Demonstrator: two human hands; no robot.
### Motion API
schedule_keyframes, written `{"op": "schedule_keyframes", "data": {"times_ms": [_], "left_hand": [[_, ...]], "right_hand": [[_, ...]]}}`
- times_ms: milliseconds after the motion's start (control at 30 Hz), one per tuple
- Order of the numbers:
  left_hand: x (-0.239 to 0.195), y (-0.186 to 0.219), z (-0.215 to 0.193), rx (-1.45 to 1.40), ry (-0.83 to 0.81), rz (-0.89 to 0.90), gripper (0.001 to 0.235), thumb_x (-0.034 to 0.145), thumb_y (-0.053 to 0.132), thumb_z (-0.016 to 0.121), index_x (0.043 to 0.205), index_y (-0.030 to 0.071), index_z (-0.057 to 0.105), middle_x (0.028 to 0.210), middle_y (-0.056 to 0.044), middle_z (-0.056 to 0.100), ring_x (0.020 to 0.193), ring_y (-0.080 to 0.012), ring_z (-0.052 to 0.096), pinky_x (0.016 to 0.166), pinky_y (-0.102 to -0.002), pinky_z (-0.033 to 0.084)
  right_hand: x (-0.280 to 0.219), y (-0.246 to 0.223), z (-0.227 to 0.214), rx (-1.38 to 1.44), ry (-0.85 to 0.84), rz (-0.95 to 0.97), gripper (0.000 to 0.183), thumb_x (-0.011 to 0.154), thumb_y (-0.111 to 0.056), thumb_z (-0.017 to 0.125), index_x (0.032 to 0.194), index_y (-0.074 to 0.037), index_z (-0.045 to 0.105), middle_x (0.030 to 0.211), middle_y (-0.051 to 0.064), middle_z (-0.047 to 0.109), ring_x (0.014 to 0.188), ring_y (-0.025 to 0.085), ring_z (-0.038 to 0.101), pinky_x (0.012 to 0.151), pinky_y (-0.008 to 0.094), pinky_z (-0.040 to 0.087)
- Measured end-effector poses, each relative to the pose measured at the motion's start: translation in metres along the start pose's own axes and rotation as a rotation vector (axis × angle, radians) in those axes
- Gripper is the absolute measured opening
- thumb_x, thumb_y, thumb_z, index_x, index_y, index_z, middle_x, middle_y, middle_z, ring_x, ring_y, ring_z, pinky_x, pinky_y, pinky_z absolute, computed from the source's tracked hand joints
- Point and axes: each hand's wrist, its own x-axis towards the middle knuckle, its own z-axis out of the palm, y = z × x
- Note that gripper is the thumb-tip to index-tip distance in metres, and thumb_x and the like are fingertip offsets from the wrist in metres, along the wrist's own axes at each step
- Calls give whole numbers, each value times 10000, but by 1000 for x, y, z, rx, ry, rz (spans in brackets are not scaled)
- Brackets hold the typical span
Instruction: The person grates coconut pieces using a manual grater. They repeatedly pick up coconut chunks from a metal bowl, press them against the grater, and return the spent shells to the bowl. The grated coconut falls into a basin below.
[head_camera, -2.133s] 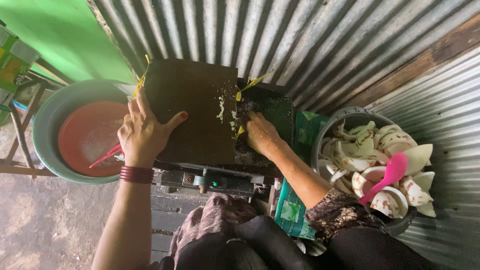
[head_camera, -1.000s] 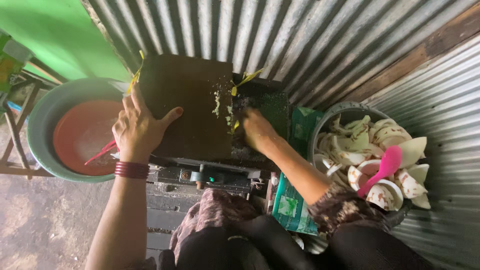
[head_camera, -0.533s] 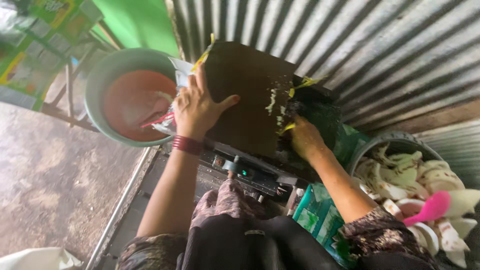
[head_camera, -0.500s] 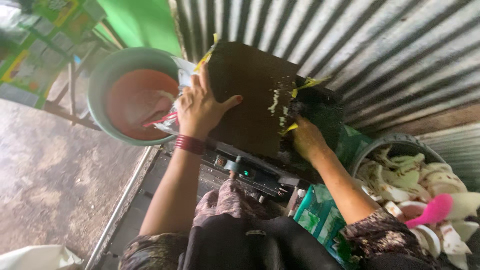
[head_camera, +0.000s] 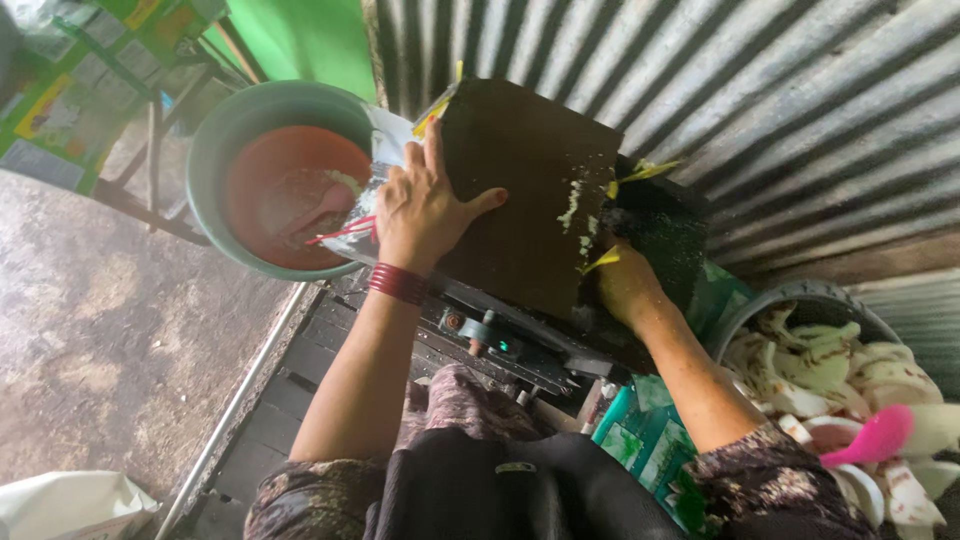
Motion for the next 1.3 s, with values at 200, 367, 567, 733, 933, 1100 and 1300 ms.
{"op": "schedule_keyframes", "data": {"times_ms": [200, 367, 567, 733, 933, 1100, 1300], "left_hand": [[0, 0, -2, 110, 85, 100, 1226, 709, 819, 777, 1535, 22, 345, 1247, -211, 615, 950, -394, 673, 738, -493, 554], [-1, 2, -4, 117, 20, 98, 1181, 763, 830, 748, 1571, 61, 361, 1230, -195, 625, 972, -402, 695, 740, -492, 574], [-1, 0, -1, 186, 115, 209, 1203, 783, 814, 735, 1577, 1, 341, 1274, -232, 608, 896, -394, 698, 647, -472, 572], [-1, -4, 4, 191, 110, 207, 1200, 810, 827, 716, 1573, -20, 339, 1284, -239, 602, 917, -395, 693, 683, -474, 577], [0, -3, 3, 185, 86, 198, 1198, 816, 825, 727, 1568, -21, 335, 1296, -238, 601, 939, -404, 691, 685, -481, 573], [-3, 4, -4, 206, 66, 176, 1174, 809, 815, 724, 1596, 31, 342, 1282, -224, 613, 971, -410, 696, 722, -492, 577], [-2, 2, 1, 365, 24, 183, 1187, 824, 853, 692, 1629, 54, 343, 1237, -226, 637, 929, -395, 717, 692, -503, 580]], "right_hand": [[4, -1, 8, 411, 136, 135, 481, 857, 27, 486, 1323, -18, 595, 1296, 284, 634, 1211, 460, 588, 1017, 488, 485], [-1, 0, 2, 250, -17, 203, 331, 935, -7, 497, 1238, -4, 631, 1250, 280, 637, 1162, 432, 622, 973, 482, 510], [0, 5, 2, -186, -49, -82, 192, 888, -18, 585, 961, -6, 761, 1120, 222, 669, 1025, 360, 695, 884, 428, 586], [3, -7, 0, -198, -61, -140, 235, 836, 15, 567, 993, 0, 742, 1055, 234, 691, 1033, 374, 691, 895, 449, 578], [1, -9, 5, 201, 9, 86, 287, 1010, -57, 489, 1249, 65, 589, 1117, 302, 696, 1046, 425, 693, 936, 483, 556], [10, -10, 11, -1, -64, -63, 278, 857, -42, 541, 1070, 18, 708, 1035, 287, 707, 997, 432, 700, 892, 506, 567], [6, -16, 27, 70, 59, -168, 281, 897, -66, 541, 1109, 30, 699, 852, 274, 712, 819, 451, 705, 697, 538, 569]]}}
